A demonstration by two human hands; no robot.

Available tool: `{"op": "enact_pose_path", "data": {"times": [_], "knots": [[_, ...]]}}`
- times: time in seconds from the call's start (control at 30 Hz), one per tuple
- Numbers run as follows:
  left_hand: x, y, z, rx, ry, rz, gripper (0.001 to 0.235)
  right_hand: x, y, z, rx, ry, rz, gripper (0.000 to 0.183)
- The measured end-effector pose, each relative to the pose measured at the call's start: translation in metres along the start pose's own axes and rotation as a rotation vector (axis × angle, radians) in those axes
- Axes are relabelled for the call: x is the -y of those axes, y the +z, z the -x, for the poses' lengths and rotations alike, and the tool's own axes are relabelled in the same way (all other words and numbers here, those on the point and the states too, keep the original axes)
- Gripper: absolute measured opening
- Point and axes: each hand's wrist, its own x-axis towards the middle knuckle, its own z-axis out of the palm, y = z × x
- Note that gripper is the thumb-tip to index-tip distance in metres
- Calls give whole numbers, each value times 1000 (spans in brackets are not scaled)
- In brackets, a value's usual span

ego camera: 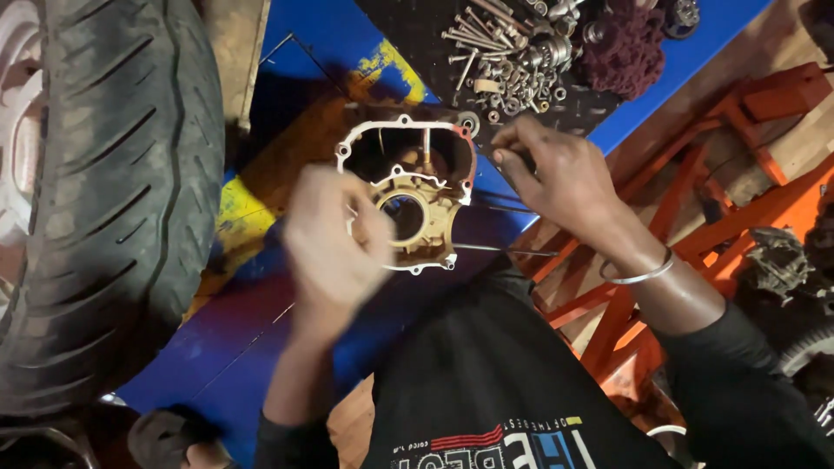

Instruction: The person places a gasket onto a metallic engine casing on a blue workbench. They then use a thin metal rod to press and adjust the gasket into place around the central opening of the casing.

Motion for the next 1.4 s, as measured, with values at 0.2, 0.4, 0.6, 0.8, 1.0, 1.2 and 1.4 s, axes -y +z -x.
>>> {"op": "enact_pose_path", "data": {"times": [0.2,0.4,0.6,0.8,1.0,1.2,1.4], "knots": [[-54,77,54,406,52,181,23,20,-21,-36,67,-225,318,13],[-70,120,67,482,155,180,29,36,-31,-67,132,-603,558,17],[-27,60,24,177,107,-112,15,54,-32,-83,528,-383,791,20],[40,37,-7,-96,26,-134,39,67,-37,-87,596,-257,758,27],[61,38,-16,-63,22,250,26,62,-34,-85,587,-216,692,26],[54,32,-20,-75,57,202,26,56,-28,-78,732,-23,683,29],[53,29,-20,-74,55,198,25,48,-17,-66,509,-213,753,32]]}}
